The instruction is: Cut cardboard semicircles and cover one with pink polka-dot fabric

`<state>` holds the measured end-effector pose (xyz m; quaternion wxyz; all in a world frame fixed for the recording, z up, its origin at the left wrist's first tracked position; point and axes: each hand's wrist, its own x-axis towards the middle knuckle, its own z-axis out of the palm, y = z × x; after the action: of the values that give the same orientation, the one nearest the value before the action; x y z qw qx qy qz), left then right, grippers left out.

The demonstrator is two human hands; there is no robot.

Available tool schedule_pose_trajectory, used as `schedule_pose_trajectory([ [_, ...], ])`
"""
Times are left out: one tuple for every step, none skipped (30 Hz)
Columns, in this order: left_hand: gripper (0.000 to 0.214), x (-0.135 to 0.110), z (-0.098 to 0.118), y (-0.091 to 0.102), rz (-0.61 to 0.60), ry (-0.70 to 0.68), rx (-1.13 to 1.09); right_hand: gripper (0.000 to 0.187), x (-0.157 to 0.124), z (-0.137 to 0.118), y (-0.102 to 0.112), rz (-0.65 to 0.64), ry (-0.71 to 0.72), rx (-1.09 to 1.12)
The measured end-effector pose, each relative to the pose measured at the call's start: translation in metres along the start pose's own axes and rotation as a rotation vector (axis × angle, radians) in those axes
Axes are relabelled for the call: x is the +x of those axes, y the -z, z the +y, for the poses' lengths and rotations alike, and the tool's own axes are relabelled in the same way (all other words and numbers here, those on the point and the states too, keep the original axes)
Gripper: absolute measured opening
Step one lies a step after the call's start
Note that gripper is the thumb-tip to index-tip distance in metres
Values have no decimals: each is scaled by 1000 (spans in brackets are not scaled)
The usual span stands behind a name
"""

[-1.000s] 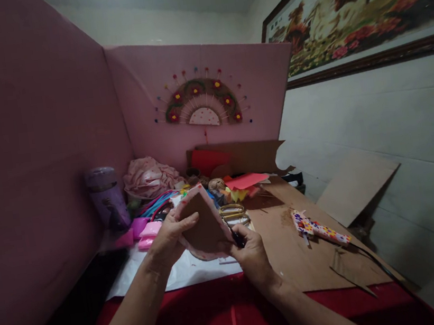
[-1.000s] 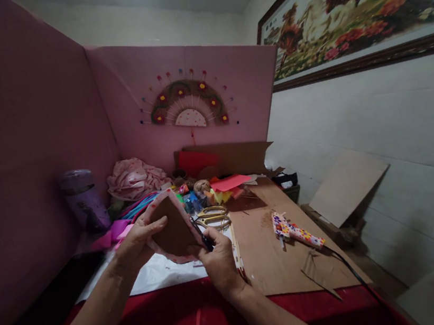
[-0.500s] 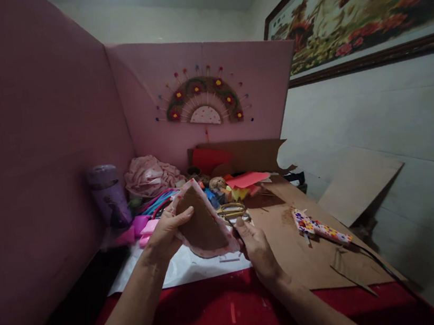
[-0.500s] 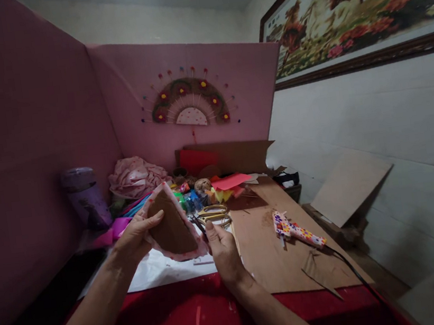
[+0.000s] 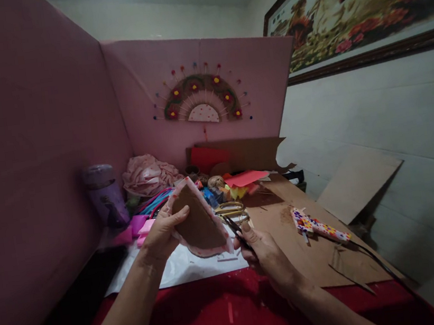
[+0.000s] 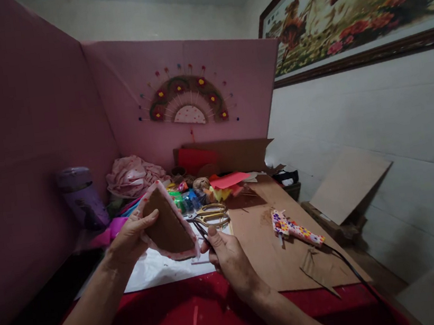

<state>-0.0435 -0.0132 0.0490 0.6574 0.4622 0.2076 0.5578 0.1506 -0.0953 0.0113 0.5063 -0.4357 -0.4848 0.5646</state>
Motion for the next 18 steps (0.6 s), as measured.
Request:
schedule_pose_trajectory([
  [48, 0, 0, 0, 3, -1, 3, 54, -1, 0, 0, -3, -5, -3],
  [49, 0, 0, 0, 8, -2, 9, 55, -1, 1, 1, -11, -10, -7],
  [49, 0, 0, 0, 14, -2, 14, 55, -1, 1, 1, -21, -15, -10],
  [50, 0, 0, 0, 22, -1, 19, 55, -2, 0, 1, -33, -17, -13],
  [50, 0, 0, 0, 28, 0, 22, 55, -2, 0, 0, -46, -16, -17],
  [51, 0, 0, 0, 31, 1, 22, 55, -2, -1, 0, -53, -13, -21],
  [51, 0, 0, 0, 30, 1, 20, 56, -3, -3, 0, -56, -9, -26],
  [51, 0, 0, 0, 26, 2, 15, 57, -3, -4, 0, -51, -6, -37],
  [51, 0, 0, 0, 21, 4, 9, 58, -3, -6, 0, -40, -4, -57],
  [51, 0, 0, -1, 13, 9, 2, 59, -3, -8, 0, -26, -1, -86],
  [51, 0, 0, -1, 5, 15, -5, 60, -3, -9, 1, -14, 7, -123],
  [51, -1, 1, -2, -1, 22, -11, 60, -3, -11, 1, -8, 16, -165],
  [50, -1, 1, -2, -7, 29, -17, 60, -3, -13, 2, -6, 25, -204],
  [50, -1, 1, -3, -10, 35, -21, 60, -2, -15, 2, -7, 30, -235],
  [50, -1, 0, -3, -12, 39, -24, 60, -2, -16, 3, -6, 31, -254],
  [51, -1, 0, -3, -11, 41, -26, 61, -1, -18, 3, -4, 26, -262],
  [52, -1, 0, -3, -9, 43, -26, 61, -1, -20, 4, -2, 17, -263],
  [53, -1, 0, -3, -8, 46, -25, 62, -1, -21, 4, 0, 9, -259],
])
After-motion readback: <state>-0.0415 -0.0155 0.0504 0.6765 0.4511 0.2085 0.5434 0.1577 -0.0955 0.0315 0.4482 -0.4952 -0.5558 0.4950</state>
